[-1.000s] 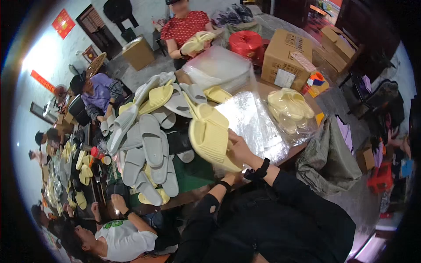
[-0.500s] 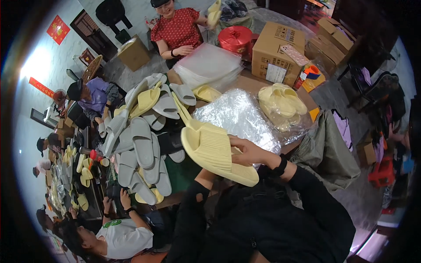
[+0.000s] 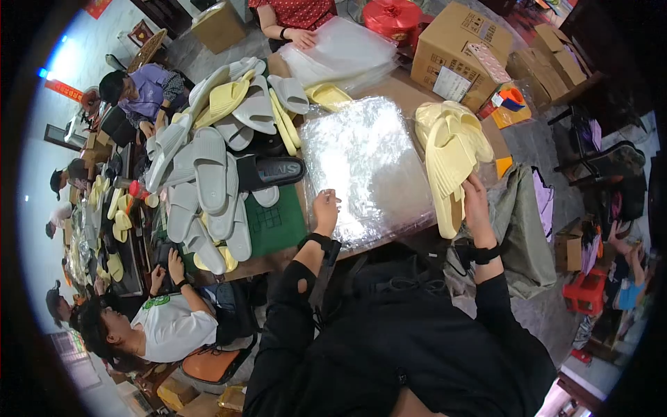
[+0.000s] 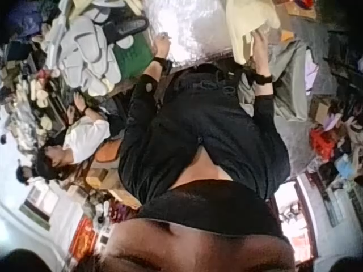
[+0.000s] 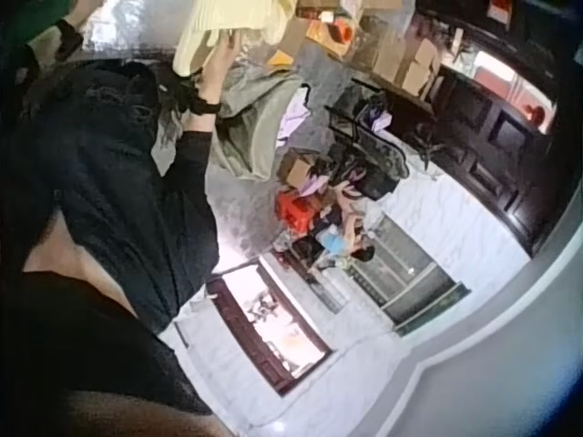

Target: Packing finished slippers into plastic bags and placing them in a large sack.

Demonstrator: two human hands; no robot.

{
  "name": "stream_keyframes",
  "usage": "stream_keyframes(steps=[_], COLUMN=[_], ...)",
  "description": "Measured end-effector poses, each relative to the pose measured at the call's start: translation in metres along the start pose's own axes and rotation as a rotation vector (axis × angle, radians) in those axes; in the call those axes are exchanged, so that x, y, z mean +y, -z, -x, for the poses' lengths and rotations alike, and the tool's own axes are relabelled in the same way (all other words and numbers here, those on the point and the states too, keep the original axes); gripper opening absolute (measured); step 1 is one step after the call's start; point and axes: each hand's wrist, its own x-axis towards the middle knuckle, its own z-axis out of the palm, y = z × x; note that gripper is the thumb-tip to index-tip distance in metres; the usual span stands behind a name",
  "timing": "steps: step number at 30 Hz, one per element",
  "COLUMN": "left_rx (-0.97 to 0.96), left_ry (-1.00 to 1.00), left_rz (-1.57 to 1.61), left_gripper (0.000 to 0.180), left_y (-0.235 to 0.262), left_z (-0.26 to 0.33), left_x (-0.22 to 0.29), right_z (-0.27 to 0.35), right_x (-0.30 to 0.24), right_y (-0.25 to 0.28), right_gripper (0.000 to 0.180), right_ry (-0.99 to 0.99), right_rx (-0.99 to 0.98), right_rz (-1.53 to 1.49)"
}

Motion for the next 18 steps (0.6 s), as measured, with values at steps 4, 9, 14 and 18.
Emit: stream_keyframes(steps=[4, 9, 14, 18], left_rx=[0.087, 0.123, 0.279, 0.302], left_ry=[-0.040, -0.028, -0.090, -0.097], left_rz=[0.076, 0.011, -0.012, -0.031], left_gripper=[0.018, 0.021, 0.030, 0.034], left_y=[-0.011, -0.018, -0.021, -0.039], left_z=[0.008, 0.015, 0.002, -0.002], left_x=[0.010, 0.027, 0.023, 0.034], right_z=[0.003, 0.007, 0.012, 0.019], right_x=[-0.001, 0.005, -0.009, -0.012], right_y=[0.003, 0.009, 0.004, -0.008], right_gripper=[0.042, 0.038, 0.031, 0.029], right_ry=[0.010, -0.007, -0.143, -0.239], right_rx=[-0.044, -0.112, -0.474, -0.772], right_rz=[0.098, 0.110, 0.183, 0.191])
